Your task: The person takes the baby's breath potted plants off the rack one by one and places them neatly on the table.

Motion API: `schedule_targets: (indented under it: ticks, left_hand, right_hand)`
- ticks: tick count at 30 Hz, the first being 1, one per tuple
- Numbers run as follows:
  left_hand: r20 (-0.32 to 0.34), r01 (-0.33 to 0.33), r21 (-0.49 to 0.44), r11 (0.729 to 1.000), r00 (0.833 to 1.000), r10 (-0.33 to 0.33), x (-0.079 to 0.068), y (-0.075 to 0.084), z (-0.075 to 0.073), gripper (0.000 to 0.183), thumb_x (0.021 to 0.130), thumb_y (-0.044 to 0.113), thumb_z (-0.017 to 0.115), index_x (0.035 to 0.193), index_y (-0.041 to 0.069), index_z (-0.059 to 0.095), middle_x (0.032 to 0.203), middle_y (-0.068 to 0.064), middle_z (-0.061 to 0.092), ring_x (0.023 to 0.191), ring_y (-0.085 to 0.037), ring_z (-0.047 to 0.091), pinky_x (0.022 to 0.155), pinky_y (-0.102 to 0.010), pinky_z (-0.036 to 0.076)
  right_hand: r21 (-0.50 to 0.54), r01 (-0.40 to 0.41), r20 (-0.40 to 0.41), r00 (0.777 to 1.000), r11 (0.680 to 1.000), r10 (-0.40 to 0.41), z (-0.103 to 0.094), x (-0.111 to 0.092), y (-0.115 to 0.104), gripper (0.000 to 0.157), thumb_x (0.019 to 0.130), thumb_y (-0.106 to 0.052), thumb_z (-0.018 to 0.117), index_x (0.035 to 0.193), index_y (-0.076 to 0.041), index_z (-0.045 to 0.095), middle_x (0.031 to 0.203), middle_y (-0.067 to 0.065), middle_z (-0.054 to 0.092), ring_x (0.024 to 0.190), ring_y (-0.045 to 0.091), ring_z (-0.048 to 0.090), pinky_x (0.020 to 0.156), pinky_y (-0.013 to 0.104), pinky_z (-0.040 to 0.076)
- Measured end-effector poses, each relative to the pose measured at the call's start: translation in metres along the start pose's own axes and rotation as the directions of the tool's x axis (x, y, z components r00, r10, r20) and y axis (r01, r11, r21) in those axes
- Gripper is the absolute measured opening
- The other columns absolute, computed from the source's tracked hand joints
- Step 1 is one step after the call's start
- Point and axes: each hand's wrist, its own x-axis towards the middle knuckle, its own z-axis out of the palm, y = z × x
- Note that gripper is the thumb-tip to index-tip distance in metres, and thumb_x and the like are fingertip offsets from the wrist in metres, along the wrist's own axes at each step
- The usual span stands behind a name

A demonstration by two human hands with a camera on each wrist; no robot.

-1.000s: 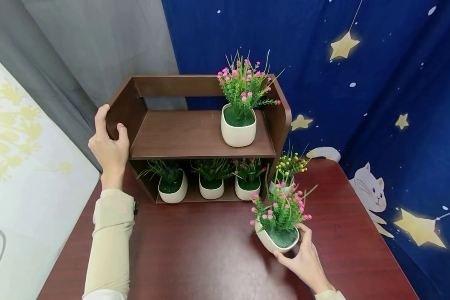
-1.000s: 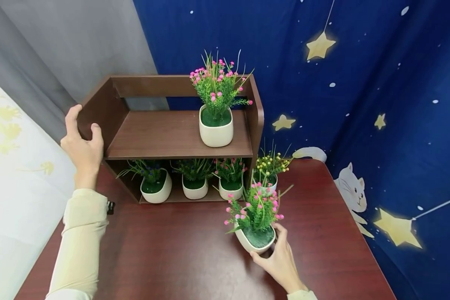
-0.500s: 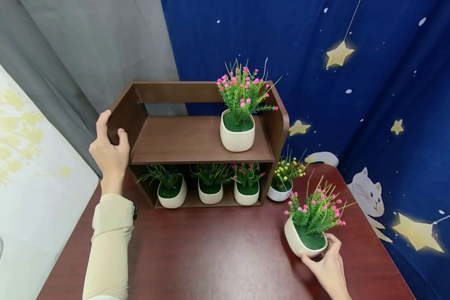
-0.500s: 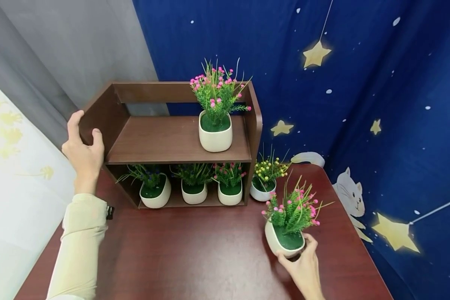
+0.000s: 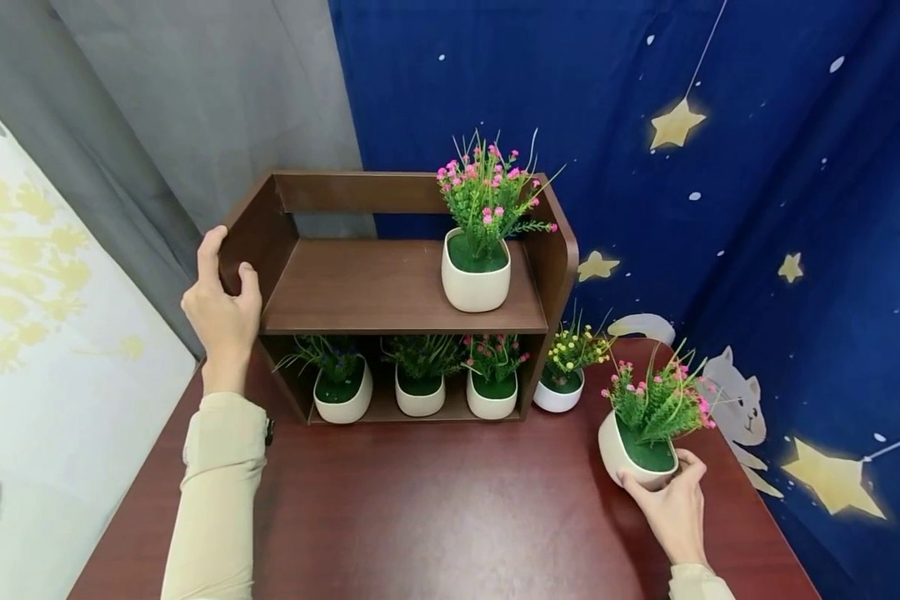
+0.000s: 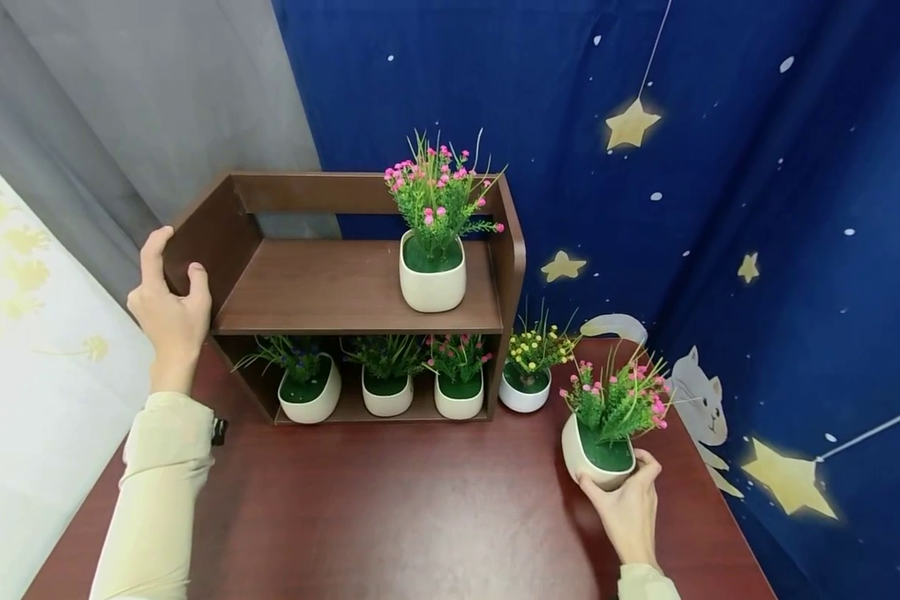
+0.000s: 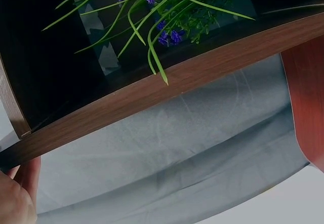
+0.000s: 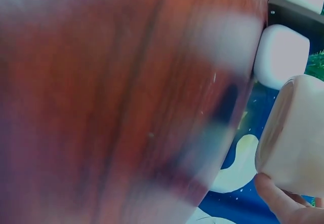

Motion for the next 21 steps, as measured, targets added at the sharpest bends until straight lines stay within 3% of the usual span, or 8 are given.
schedule_targets:
  ticks: [5,15,21]
  left_hand:
    - [0.003,0.002,0.004,1.0,1.0,-0.002,0.0,0.002,-0.001,0.041,0.086,0.012,0.055,0.127,0.019,0.055,0.117,0.0,0.063,0.05,0.005,0.012,0.05,-0.037,0.024]
    - [-0.001,0.006,0.008,1.0,1.0,-0.006,-0.001,-0.003,-0.002,0.041,0.086,0.013,0.055,0.127,0.019,0.055,0.119,0.002,0.063,0.051,0.007,0.011,0.05,-0.037,0.024]
    - [0.009,-0.01,0.003,1.0,1.0,0.01,0.0,0.0,-0.001,0.042,0.086,0.013,0.055,0.127,0.018,0.055,0.119,0.001,0.062,0.051,0.006,0.011,0.049,-0.037,0.024]
  right_hand:
    - [0.022,-0.022,-0.006,1.0,1.0,0.022,0.007,0.013,0.002,0.084,0.059,-0.015,0.084,0.122,0.002,0.031,0.094,0.03,0.052,0.087,0.045,0.052,0.074,0.05,0.036]
    - [0.049,0.022,0.003,1.0,0.999,-0.022,0.03,0.042,0.007,0.082,0.061,-0.014,0.082,0.12,0.006,0.029,0.1,0.029,0.047,0.092,0.045,0.048,0.081,0.051,0.034]
    - [0.043,0.008,0.025,1.0,0.999,-0.009,0.046,0.06,0.013,0.082,0.06,-0.017,0.083,0.119,0.003,0.03,0.1,0.028,0.047,0.093,0.046,0.048,0.082,0.053,0.034]
